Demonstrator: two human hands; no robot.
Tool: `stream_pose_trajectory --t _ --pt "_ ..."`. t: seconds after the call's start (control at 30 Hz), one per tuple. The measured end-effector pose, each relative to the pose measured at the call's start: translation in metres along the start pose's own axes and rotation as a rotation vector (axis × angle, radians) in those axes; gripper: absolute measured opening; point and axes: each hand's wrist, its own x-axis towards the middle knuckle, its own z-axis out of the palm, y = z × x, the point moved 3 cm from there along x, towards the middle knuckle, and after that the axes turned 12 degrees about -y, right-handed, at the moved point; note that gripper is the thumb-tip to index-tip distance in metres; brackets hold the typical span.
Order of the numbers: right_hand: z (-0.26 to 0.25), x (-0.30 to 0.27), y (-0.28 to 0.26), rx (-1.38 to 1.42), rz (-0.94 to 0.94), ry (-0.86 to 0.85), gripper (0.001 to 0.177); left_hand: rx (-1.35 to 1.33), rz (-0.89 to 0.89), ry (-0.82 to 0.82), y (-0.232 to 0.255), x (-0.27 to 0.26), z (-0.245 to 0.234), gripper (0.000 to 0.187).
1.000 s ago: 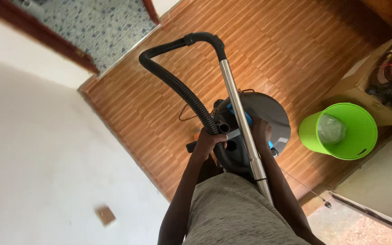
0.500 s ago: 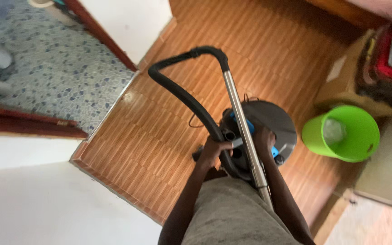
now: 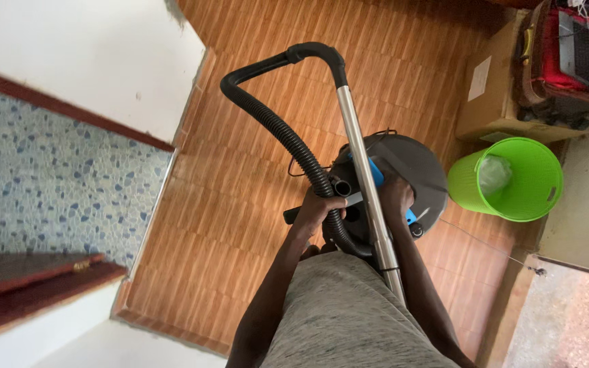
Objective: The person wipes a tiled floor with a dark cloth, repeatedly dipping it into a bucket of water and wringing it out. They move between rooms, handling a vacuum cleaner and its hose before returning to wipe the floor.
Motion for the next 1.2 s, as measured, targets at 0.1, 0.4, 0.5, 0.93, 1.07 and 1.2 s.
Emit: stream_pose_trajectory --t 0.1,0.4,0.5,0.93,1.07,1.2 --pt "0.007 0.045 -0.013 -0.151 0.112 -0.124 0.03 -0.012 0.006 -0.002 0.022 0.031 -0.016 0.03" --pt "-0.01 0.142 -0.063 -0.111 0.152 -0.133 0.031 -0.037 -0.015 0.001 0.066 0.128 -0.048 0.009" --pt "-0.018 0.16 -0.09 -0.104 0.179 -0.254 0.039 -0.072 -0.013 -0.033 0.076 0.148 -0.064 0.007" --pt "-0.003 0.199 -0.096 -0.014 0.46 -0.071 0.03 0.018 -0.341 -0.304 0.129 0.258 -0.098 0.016" --pt "0.018 0.161 -0.078 0.119 0.719 0.004 0.026 0.13 -0.474 -0.447 0.155 0.273 -0.092 0.031" --pt "0.02 0.109 -0.087 0.32 0.726 0.318 0.038 0.31 -0.507 -0.745 0.168 0.28 -0.067 0.03"
